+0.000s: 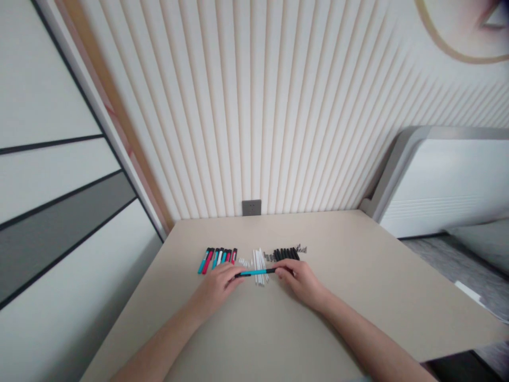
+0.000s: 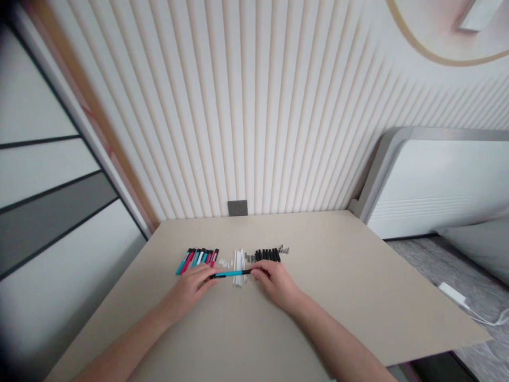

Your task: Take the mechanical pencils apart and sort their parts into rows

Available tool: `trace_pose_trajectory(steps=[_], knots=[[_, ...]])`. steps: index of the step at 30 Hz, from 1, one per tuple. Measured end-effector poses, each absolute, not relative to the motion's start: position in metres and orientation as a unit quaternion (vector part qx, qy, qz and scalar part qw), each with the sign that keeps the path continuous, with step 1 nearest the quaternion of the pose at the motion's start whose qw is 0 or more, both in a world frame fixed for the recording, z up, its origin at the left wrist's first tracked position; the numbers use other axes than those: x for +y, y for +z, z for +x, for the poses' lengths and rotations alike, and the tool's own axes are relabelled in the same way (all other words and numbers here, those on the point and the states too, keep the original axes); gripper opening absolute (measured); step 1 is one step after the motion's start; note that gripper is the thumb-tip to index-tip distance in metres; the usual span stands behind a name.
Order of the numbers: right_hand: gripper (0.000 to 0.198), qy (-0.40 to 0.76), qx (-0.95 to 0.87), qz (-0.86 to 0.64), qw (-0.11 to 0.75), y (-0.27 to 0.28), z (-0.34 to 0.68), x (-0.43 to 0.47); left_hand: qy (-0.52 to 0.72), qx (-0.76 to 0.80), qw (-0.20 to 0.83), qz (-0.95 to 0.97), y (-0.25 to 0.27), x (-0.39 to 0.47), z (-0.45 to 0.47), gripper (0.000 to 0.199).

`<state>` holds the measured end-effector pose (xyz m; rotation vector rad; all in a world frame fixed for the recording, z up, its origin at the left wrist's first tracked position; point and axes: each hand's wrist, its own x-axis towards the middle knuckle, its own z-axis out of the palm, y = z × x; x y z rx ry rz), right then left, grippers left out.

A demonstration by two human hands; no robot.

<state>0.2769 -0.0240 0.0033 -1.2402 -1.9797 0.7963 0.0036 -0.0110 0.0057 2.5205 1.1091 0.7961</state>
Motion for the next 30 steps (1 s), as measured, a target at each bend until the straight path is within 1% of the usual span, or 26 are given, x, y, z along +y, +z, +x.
trace_pose_trajectory(steps=[2,7,12,15,19,21,25,28,30], knots=[[0.03,0.319,-0.746,-0.48,0.332,0.0,0.277,-0.023,0.279,0.374,0.136,0.874,0.004,-0.011,0.002,0.024],[0.049,0.326,-0.728,-0.505,0.329,-0.012,0.28,-0.019,0.314,0.37,0.108,0.868,0.0,-0.012,0.004,0.026],[0.045,0.299,-0.722,-0.536,0.319,-0.013,0.283,-0.017,0.329,0.361,0.095,0.867,0.001,-0.012,0.01,0.029],[0.041,0.291,-0.71,-0.539,0.347,-0.011,0.285,-0.018,0.328,0.362,0.105,0.866,0.002,-0.014,0.011,0.03],[0.028,0.288,-0.72,-0.498,0.387,-0.01,0.286,-0.02,0.328,0.368,0.141,0.859,0.003,-0.014,0.008,0.029],[0.025,0.275,-0.728,-0.482,0.402,-0.01,0.286,-0.021,0.334,0.377,0.158,0.849,0.003,-0.012,0.006,0.027],[0.028,0.279,-0.729,-0.479,0.403,-0.009,0.285,-0.021,0.351,0.388,0.166,0.836,0.001,-0.009,0.003,0.026],[0.039,0.294,-0.733,-0.488,0.371,-0.009,0.286,-0.019,0.363,0.38,0.155,0.837,-0.001,-0.008,0.002,0.025],[0.04,0.3,-0.74,-0.483,0.359,-0.009,0.287,-0.017,0.364,0.372,0.147,0.841,-0.002,-0.007,0.002,0.025]])
